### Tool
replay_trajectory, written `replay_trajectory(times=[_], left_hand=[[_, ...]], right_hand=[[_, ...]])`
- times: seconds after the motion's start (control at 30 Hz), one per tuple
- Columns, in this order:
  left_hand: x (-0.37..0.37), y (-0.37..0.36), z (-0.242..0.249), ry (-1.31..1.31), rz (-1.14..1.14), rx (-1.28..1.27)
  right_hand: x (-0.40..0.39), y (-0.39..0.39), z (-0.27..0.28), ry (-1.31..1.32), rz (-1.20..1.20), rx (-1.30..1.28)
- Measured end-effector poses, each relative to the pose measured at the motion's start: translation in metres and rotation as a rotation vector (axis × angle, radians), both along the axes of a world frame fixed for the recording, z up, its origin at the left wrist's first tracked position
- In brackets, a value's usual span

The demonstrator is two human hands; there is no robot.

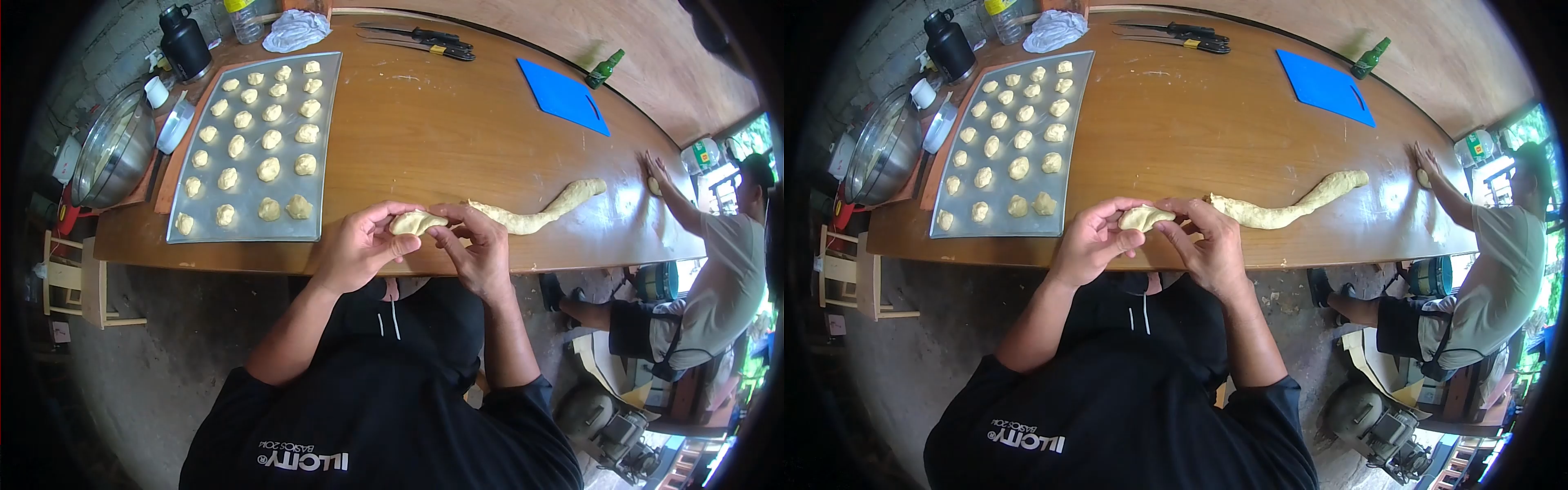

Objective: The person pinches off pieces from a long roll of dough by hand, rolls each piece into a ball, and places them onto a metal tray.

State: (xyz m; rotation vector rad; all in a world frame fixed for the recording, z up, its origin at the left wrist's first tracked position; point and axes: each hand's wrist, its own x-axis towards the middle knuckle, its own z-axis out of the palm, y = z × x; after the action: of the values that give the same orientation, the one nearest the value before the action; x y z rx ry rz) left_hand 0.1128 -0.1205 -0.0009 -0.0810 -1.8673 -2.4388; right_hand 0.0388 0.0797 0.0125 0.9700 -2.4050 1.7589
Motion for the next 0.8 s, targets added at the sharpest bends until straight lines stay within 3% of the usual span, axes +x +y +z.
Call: replay_trajectory(times=[0.03, 0.1, 0.2, 0.33, 0.5, 0.67, 0.73, 0.8], left_hand=[[0.0, 0.0, 0.0, -0.001, -0.002, 0.0], [-0.001, 0.0, -0.001, 0.075, 0.038, -0.259], [-0.002, -0.002, -0.007, 0.073, 0.025, -0.296], [-0.002, -0.001, -0.009, 0.1, 0.075, -0.282], [0.0, -0.002, -0.007, 0.039, -0.044, -0.04], [0.0, 0.007, -0.004, 0.116, 0.039, -0.11], [0.0, 0.005, -0.004, 0.125, 0.04, -0.117], [0.0, 0.004, -0.006, 0.141, 0.023, -0.155]], right_hand=[[0.001, 0.0, 0.002, 0.016, -0.017, 0.005], [0.001, 0.003, 0.005, 0.093, 0.017, 0.081], [0.001, 0.005, 0.003, 0.174, 0.057, 0.139], [0.004, 0.004, 0.003, 0.125, 0.044, 0.094], [0.002, 0.009, 0.012, 0.1, 0.13, 0.047], [0.006, 0.005, 0.005, -0.002, 0.085, 0.026], [0.013, -0.001, 0.011, -0.303, -0.017, -0.161], [0.01, 0.003, 0.011, -0.218, 0.03, -0.085]])
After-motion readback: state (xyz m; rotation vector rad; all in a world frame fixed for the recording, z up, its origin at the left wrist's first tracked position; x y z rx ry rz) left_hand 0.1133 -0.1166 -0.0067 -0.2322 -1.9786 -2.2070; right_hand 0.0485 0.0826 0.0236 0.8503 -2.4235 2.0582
